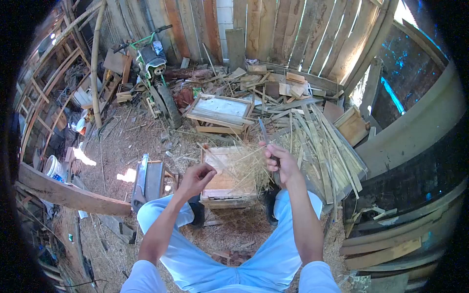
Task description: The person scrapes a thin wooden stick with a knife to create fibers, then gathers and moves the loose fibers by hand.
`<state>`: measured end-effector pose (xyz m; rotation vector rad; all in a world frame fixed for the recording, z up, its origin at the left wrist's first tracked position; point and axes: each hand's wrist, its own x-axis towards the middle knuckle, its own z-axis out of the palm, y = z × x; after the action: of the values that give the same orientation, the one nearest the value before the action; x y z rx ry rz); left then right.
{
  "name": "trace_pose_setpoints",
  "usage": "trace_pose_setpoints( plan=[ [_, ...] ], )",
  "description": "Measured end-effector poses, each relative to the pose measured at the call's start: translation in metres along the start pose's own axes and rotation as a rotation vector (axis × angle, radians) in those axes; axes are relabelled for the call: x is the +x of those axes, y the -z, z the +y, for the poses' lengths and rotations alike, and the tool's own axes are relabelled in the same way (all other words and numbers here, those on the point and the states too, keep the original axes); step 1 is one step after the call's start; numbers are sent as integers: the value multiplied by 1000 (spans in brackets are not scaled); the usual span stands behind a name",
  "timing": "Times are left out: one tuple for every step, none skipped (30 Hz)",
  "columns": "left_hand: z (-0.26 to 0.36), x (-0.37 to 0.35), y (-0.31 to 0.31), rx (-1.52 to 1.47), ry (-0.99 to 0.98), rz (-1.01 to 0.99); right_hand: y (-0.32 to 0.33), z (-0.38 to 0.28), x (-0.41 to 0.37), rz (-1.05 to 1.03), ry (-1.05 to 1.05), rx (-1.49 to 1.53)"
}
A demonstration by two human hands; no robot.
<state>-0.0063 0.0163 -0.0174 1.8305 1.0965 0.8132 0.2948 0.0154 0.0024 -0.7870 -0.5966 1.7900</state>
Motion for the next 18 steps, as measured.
trace_pose_setpoints(
  plan=[
    [-1, 0, 0, -2, 3, 3, -1, 4, 1, 28, 14, 0],
    [-2, 1, -2, 23, -3, 8, -1, 10, 0, 60, 28, 1],
    [-2, 1, -4, 49, -10, 10, -6, 14, -3, 65, 25, 3],
    [0, 1, -6, 51, -10, 9, -12, 17, -4, 18, -34, -89],
    [2, 3, -10, 45, -55, 24, -20, 22, -3, -31, -91, -180],
    [5, 4, -14, 40, -100, 40, -29, 32, -1, -34, -88, -180],
    [7, 6, -18, 40, -160, 56, -38, 44, -1, -70, -165, -245],
    [8, 7, -22, 38, -160, 55, -44, 53, -1, -103, -243, -309],
    [12, 7, -25, 76, -201, 103, -46, 60, 1, -100, -244, -308],
    [13, 6, -26, 115, -240, 151, -47, 69, 4, -110, -245, -268],
    [12, 6, -26, 117, -237, 150, -47, 73, 5, -123, -244, -227],
    [10, 6, -26, 135, -250, 174, -45, 70, 6, -125, -246, -225],
    [9, 6, -25, 153, -263, 197, -41, 61, 7, -83, -217, -138],
    [9, 6, -22, 153, -262, 198, -35, 51, 8, -41, -187, -55],
    [11, 5, -17, 169, -215, 179, -27, 40, 10, -21, -119, -25],
    [12, 4, -12, 184, -168, 159, -17, 30, 11, -18, -118, -27],
    [12, 2, -8, 197, -160, 164, -4, 21, 12, -33, -77, 26],
    [11, 1, -6, 185, -163, 158, 5, 11, 13, -50, -35, 80]
  ],
)
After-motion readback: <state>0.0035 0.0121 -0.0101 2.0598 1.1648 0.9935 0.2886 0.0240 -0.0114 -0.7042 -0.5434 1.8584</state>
